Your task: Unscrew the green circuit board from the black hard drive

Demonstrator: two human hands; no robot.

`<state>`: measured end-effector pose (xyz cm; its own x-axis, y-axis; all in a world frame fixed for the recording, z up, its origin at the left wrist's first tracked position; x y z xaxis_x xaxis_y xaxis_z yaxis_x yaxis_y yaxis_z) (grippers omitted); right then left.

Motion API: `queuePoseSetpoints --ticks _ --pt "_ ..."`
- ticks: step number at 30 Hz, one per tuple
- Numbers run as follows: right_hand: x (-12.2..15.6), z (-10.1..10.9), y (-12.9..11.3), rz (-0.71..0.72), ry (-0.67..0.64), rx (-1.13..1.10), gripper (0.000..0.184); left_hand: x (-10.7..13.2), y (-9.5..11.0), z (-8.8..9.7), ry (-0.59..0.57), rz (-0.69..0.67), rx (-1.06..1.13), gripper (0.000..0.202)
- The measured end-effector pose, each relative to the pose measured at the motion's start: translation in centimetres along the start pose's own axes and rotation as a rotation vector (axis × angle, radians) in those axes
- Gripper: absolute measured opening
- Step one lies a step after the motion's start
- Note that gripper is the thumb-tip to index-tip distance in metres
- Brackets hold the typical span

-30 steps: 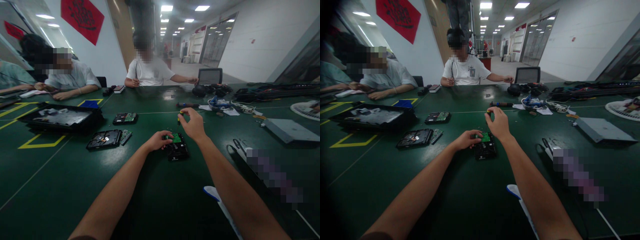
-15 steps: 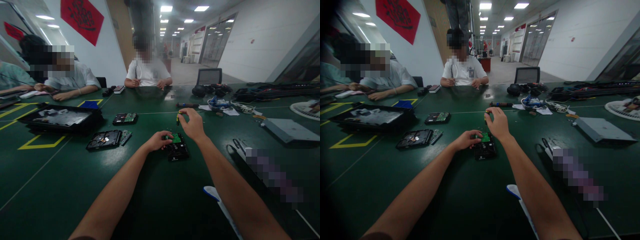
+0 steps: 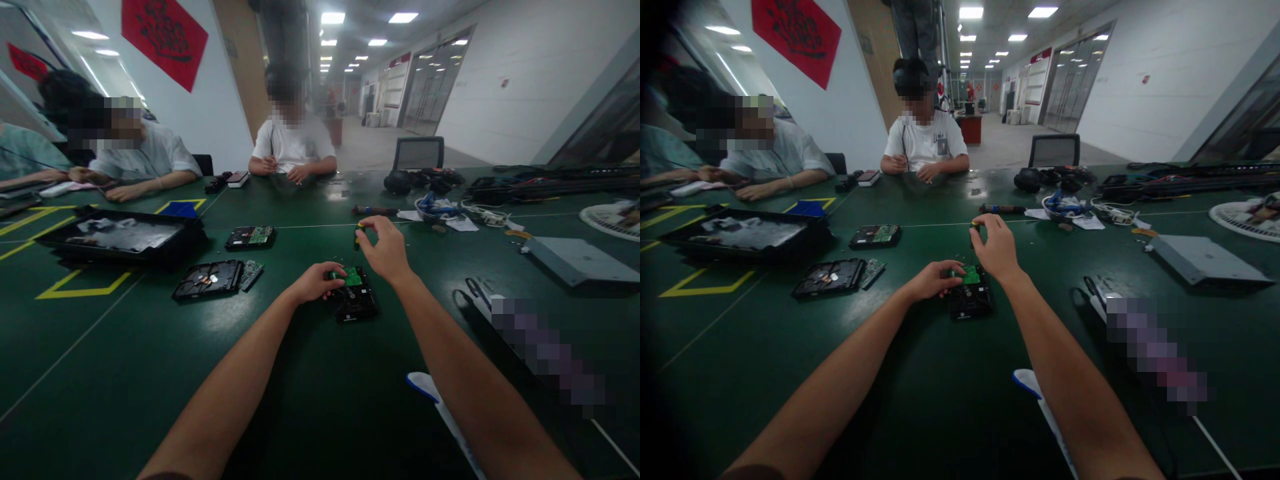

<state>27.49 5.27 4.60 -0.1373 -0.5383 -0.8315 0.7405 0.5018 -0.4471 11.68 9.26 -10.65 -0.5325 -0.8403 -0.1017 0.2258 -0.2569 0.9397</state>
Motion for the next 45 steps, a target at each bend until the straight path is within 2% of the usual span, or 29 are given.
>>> queuePoseSetpoints --ticks 4,10,16,22,29,35,45 --pt "0.0 0.1 0.5 -0.053 0.013 -0.005 0.014 0.1 0.2 0.0 -0.005 -0.004 -0.005 0.030" --pt "0.0 0.0 -0.4 0.020 -0.019 -0.006 0.017 0.2 0.3 0.0 0.000 -0.007 -0.008 0.031" --pt "0.0 0.0 0.2 -0.033 -0.014 -0.001 0.013 0.2 0.4 0.1 -0.002 0.002 -0.008 0.031" --pt "0.0 0.0 -0.7 0.011 -0.025 -0.009 0.015 0.2 0.4 0.0 0.002 0.020 0.003 0.034" --pt "0.1 0.0 0.3 -0.065 -0.011 0.000 0.014 0.1 0.2 0.0 0.000 0.015 0.002 0.033" --pt "0.0 0.1 -0.7 0.018 -0.014 -0.016 0.016 0.1 0.3 0.0 0.007 0.007 0.007 0.030" --pt "0.1 0.0 0.4 -0.072 -0.009 -0.004 0.016 0.2 0.5 0.0 -0.001 0.005 -0.012 0.031"
Point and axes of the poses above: each hand's wrist, its own x-axis away from the middle knuckle, its own z-axis out of the back of the hand, y = z × x, the point moved 8 cm from there along -x, towards the middle knuckle, and after that the axes turned 12 degrees about y, right-handed, at the moved point
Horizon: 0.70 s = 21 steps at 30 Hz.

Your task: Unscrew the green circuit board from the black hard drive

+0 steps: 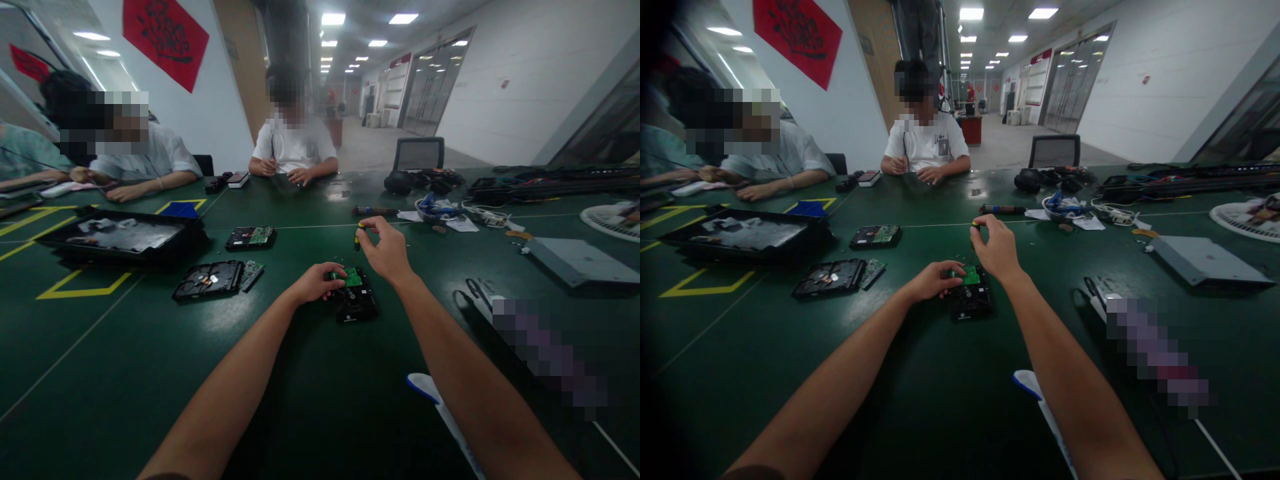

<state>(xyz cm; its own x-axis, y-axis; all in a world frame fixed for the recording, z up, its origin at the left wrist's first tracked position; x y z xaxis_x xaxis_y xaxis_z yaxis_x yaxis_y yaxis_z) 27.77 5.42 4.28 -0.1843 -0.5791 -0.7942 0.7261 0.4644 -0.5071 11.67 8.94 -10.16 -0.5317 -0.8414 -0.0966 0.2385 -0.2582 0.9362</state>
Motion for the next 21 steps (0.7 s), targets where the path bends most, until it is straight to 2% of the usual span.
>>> queuePoseSetpoints --ticks 5,21 --pt "-0.08 0.11 -0.56 0.056 0.000 -0.001 0.019 -0.08 -0.26 0.01 0.002 0.007 -0.006 0.033" --pt "-0.08 0.00 0.05 0.020 0.006 0.016 0.021 -0.10 -0.29 -0.01 -0.002 0.016 -0.001 0.034"
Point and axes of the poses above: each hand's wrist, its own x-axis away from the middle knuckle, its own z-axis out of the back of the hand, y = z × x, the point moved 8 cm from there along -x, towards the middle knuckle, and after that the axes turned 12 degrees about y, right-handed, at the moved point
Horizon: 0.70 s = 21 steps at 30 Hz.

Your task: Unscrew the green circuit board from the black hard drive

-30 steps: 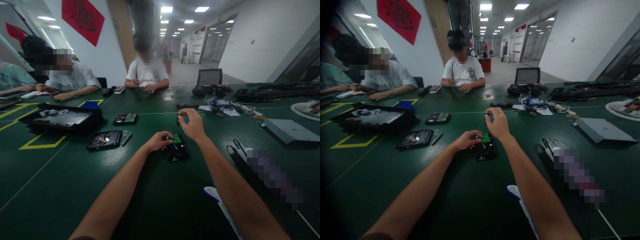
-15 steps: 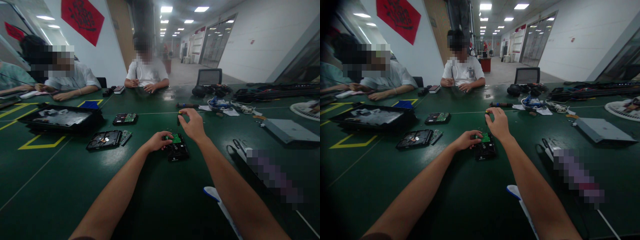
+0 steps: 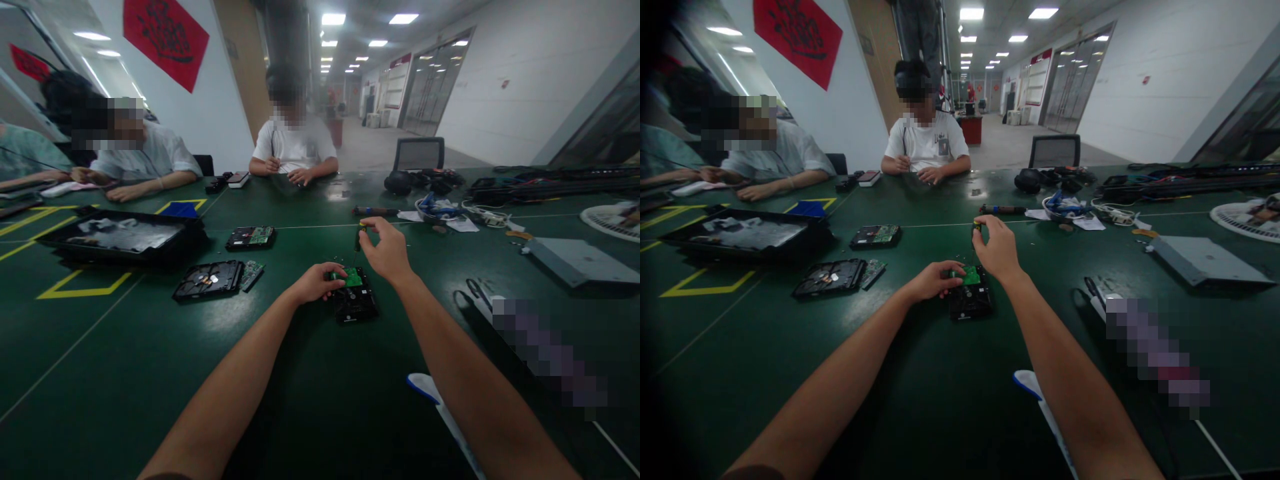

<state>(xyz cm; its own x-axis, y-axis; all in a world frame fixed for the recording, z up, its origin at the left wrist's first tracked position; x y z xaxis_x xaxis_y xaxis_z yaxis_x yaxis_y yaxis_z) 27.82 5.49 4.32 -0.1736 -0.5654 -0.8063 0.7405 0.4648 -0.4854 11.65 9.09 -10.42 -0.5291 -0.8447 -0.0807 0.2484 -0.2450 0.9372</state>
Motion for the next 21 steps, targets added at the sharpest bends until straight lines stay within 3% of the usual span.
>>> queuePoseSetpoints --ticks 8,14,21 --pt "-0.02 0.14 -0.54 0.046 0.000 -0.026 0.020 -0.04 -0.06 -0.02 0.003 -0.005 0.007 0.032" --pt "-0.06 0.10 -0.01 -0.010 0.013 -0.025 0.015 0.01 0.10 0.03 -0.003 -0.031 0.002 0.031" --pt "-0.01 0.11 -0.56 0.070 0.016 -0.022 0.019 0.02 0.08 0.01 0.003 -0.039 0.005 0.032"
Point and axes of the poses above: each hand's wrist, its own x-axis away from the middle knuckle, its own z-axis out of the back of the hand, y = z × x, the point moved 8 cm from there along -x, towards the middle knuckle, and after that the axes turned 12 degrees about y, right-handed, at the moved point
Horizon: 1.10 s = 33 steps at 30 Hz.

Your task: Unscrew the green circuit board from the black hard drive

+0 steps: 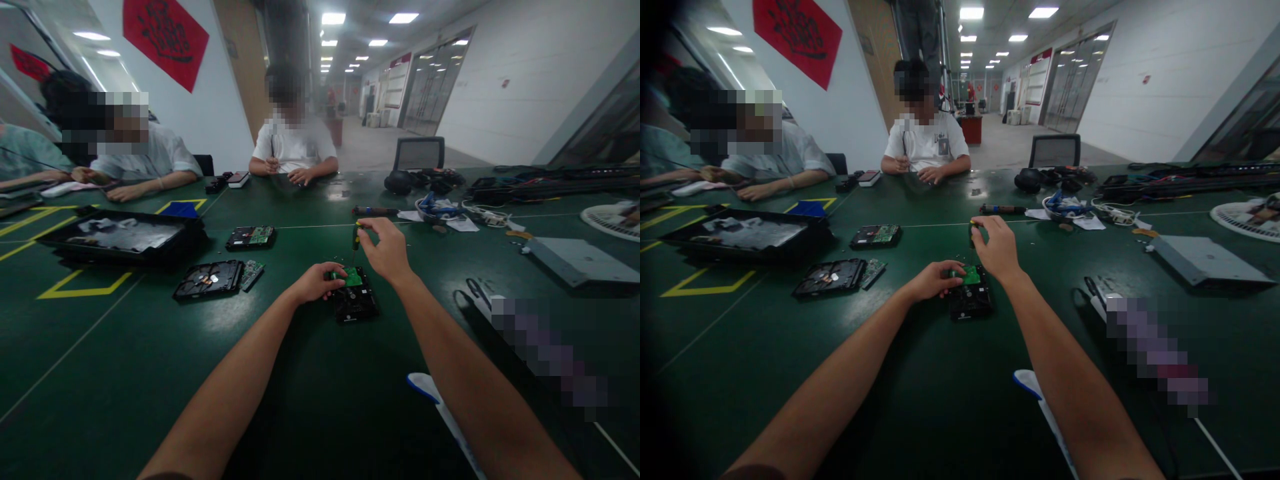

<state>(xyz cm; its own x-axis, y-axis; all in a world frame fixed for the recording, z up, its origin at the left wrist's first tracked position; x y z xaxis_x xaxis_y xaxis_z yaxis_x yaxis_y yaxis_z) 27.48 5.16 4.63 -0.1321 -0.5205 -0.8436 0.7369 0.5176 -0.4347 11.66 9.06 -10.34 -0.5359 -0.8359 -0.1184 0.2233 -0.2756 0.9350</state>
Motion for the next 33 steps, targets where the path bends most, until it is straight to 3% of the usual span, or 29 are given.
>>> queuePoseSetpoints --ticks 5,12,18,33 --pt "0.05 0.07 0.80 -0.070 0.020 0.014 0.015 -0.09 -0.18 0.00 -0.003 0.015 -0.005 0.032" --pt "-0.10 0.22 -0.12 -0.003 0.023 -0.003 0.016 -0.09 -0.19 0.02 0.005 0.015 0.000 0.032" --pt "-0.01 0.20 0.66 -0.072 0.033 0.003 0.012 -0.07 -0.24 0.02 0.006 0.027 -0.003 0.033" --pt "-0.06 0.29 0.49 -0.054 0.037 0.026 0.013 0.01 0.14 -0.01 -0.003 0.002 0.014 0.029"
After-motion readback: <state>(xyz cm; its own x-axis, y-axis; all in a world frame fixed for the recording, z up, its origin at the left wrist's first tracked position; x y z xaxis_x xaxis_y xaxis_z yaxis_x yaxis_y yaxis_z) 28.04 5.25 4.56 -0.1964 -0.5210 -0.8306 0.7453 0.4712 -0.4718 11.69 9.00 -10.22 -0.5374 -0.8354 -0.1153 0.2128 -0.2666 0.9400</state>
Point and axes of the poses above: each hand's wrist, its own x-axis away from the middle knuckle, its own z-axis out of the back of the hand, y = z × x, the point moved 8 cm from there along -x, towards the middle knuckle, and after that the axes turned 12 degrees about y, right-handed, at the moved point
